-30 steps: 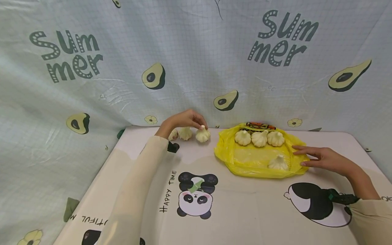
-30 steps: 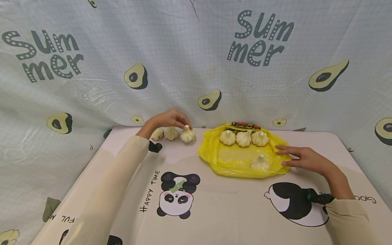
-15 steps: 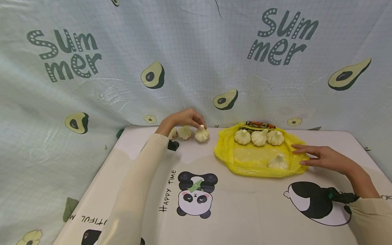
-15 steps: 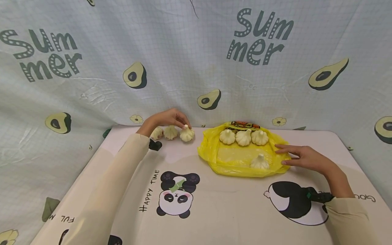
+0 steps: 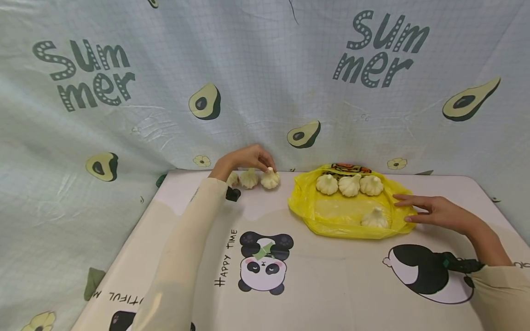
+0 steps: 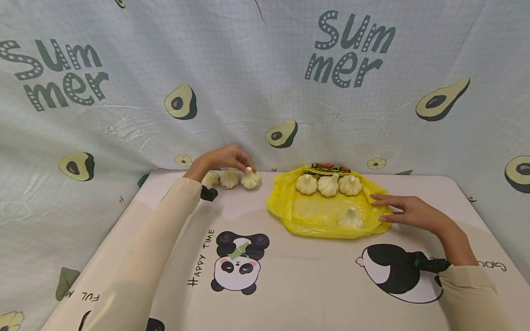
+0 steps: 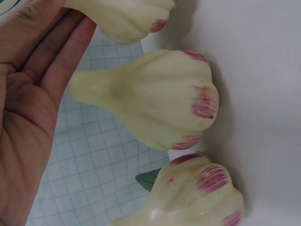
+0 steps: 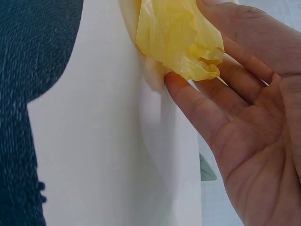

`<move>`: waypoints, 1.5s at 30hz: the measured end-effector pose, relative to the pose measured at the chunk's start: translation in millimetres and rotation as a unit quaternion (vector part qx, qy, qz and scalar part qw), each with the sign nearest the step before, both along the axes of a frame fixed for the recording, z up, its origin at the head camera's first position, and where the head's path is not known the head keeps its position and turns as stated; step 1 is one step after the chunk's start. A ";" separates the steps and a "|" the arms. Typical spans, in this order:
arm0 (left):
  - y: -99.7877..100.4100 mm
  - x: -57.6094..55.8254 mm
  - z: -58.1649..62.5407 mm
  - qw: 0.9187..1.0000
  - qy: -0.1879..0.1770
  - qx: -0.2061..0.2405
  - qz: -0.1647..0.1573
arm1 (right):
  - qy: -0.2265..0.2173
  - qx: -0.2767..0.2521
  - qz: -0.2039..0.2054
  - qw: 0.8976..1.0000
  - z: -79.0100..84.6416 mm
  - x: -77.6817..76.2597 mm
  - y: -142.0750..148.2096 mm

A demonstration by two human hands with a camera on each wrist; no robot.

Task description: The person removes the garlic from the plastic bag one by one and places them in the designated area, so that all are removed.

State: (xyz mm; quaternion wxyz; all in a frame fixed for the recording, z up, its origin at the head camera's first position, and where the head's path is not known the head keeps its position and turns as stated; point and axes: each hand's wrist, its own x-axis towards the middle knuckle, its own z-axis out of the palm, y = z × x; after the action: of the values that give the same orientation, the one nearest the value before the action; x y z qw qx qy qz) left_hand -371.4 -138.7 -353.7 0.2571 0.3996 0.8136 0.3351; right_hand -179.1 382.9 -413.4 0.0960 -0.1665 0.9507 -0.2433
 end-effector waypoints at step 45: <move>-7.9 -0.2 -10.9 0.999 0.004 -0.005 0.037 | 0.008 0.005 -0.004 1.000 -1.4 3.3 2.0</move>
State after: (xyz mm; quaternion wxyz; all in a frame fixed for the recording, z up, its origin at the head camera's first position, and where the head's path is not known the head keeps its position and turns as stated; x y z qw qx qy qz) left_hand -371.6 -146.5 -364.6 0.2430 0.3694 0.8307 0.3385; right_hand -175.9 384.9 -414.8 0.0883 -0.1644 0.9533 -0.2374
